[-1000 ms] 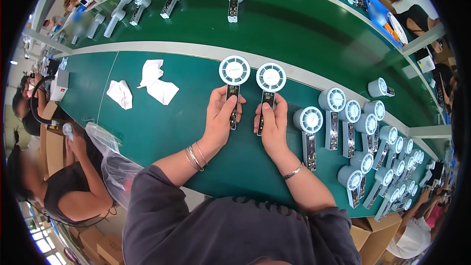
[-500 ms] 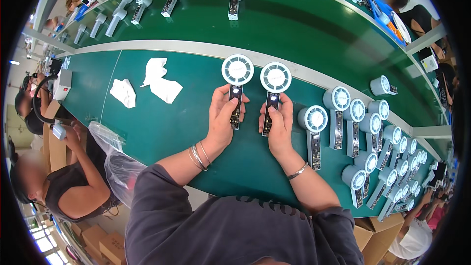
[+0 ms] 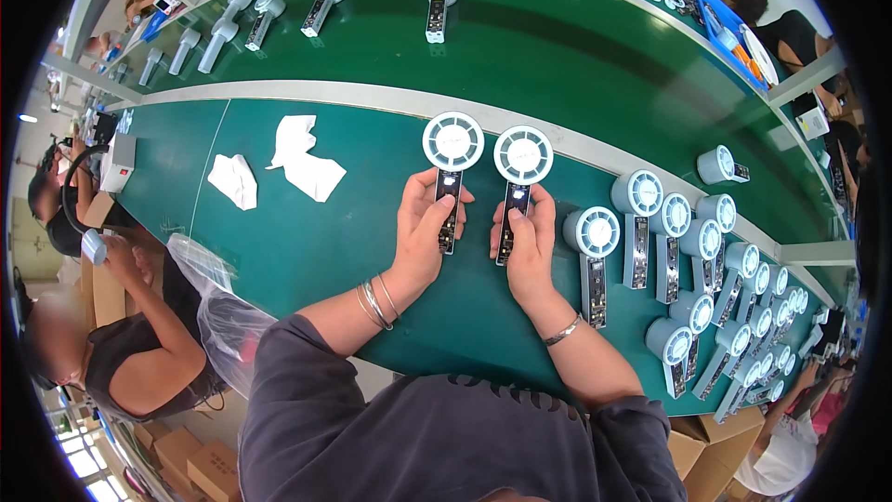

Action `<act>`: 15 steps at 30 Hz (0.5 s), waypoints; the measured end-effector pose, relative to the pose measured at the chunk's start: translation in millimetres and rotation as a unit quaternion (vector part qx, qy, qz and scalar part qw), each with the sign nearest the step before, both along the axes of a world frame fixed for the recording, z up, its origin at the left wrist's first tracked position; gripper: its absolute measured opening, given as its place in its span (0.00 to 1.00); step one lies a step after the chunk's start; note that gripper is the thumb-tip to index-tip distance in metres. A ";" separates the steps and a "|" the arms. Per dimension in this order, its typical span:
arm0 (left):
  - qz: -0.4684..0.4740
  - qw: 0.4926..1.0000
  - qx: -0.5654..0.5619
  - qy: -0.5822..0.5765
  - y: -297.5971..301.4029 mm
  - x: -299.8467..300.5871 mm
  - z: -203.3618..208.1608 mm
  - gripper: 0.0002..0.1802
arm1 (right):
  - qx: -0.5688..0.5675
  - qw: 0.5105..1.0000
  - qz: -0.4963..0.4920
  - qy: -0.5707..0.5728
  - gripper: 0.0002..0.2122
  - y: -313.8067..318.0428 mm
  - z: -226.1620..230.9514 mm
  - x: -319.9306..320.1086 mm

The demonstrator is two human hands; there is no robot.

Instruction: The person assembles small electronic devices on a green workbench. They pick up a white cylindrical housing and a circuit board, fit them together, and place the completed unit on the table. The person repeats this process for multiple units, occasionally wiping the components with a white cloth.

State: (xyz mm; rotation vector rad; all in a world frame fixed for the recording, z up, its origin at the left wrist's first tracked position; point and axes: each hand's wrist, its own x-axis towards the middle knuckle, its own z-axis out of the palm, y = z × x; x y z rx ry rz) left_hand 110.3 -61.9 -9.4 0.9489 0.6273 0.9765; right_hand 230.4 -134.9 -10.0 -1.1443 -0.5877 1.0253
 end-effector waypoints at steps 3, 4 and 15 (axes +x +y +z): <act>0.016 1.000 0.004 0.004 -0.2 1.1 -0.2 0.16 | 0.007 1.000 0.002 -0.015 0.18 -1.0 -0.4 0.8; 0.015 1.000 0.004 0.005 0.0 0.9 0.3 0.16 | 0.008 1.000 0.003 -0.014 0.18 -1.0 -1.4 1.0; 0.005 1.000 0.000 -0.011 0.1 -0.9 1.4 0.16 | 0.015 1.000 -0.002 0.010 0.17 0.0 2.5 0.3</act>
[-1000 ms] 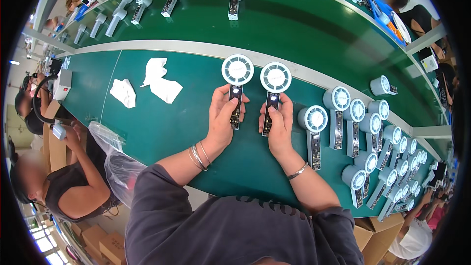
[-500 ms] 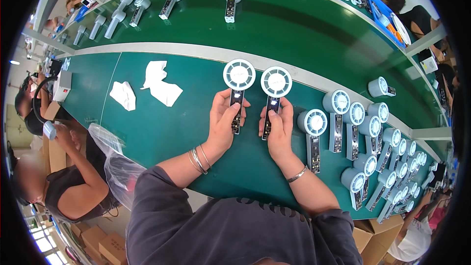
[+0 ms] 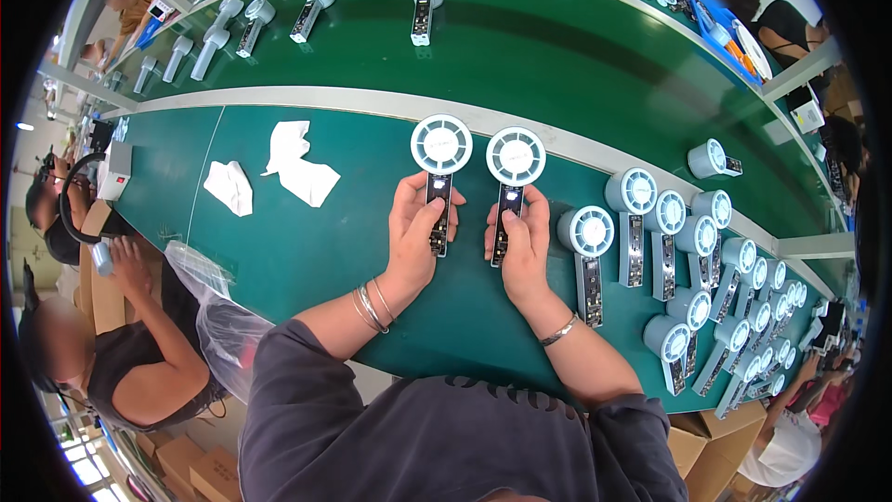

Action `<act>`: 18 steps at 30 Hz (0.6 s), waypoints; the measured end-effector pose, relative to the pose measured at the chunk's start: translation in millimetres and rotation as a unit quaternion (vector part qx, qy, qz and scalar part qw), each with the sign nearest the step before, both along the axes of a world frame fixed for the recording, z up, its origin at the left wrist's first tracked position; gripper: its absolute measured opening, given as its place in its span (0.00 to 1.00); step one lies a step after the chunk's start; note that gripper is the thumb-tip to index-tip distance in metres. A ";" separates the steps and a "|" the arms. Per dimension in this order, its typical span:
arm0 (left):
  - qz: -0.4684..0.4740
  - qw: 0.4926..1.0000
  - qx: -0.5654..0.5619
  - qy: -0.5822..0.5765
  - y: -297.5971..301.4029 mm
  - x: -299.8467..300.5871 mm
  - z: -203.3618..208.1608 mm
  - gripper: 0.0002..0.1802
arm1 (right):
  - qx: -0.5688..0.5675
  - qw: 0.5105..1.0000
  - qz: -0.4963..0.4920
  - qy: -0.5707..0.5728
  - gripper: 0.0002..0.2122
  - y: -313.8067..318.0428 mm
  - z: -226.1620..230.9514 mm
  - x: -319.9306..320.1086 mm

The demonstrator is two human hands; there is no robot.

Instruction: The person assembles small electronic devices on a green workbench. They pick up a white cylindrical housing and a circuit board, fit them together, and place the completed unit on the table. The person repeats this process for multiple units, occasionally wiping the components with a white cloth.

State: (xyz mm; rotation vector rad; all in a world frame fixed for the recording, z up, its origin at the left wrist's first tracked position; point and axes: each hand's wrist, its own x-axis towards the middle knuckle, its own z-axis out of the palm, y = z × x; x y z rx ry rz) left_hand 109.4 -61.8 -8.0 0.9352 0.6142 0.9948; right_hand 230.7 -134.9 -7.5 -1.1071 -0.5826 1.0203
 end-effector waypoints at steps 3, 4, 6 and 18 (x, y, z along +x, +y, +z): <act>0.000 1.000 -0.001 0.003 -0.5 0.3 0.1 0.16 | -0.002 1.000 -0.001 -0.006 0.17 0.1 -1.1 0.0; -0.001 1.000 -0.001 0.004 -0.5 0.1 0.7 0.16 | -0.003 1.000 -0.002 -0.005 0.18 0.2 -1.2 -0.2; -0.003 1.000 -0.002 0.005 -0.5 0.3 1.2 0.16 | -0.004 1.000 -0.004 -0.010 0.18 0.1 -1.5 -0.1; 0.000 1.000 -0.002 0.001 -0.4 -1.3 -1.1 0.18 | -0.007 1.000 -0.001 -0.026 0.18 -1.1 -3.4 -0.4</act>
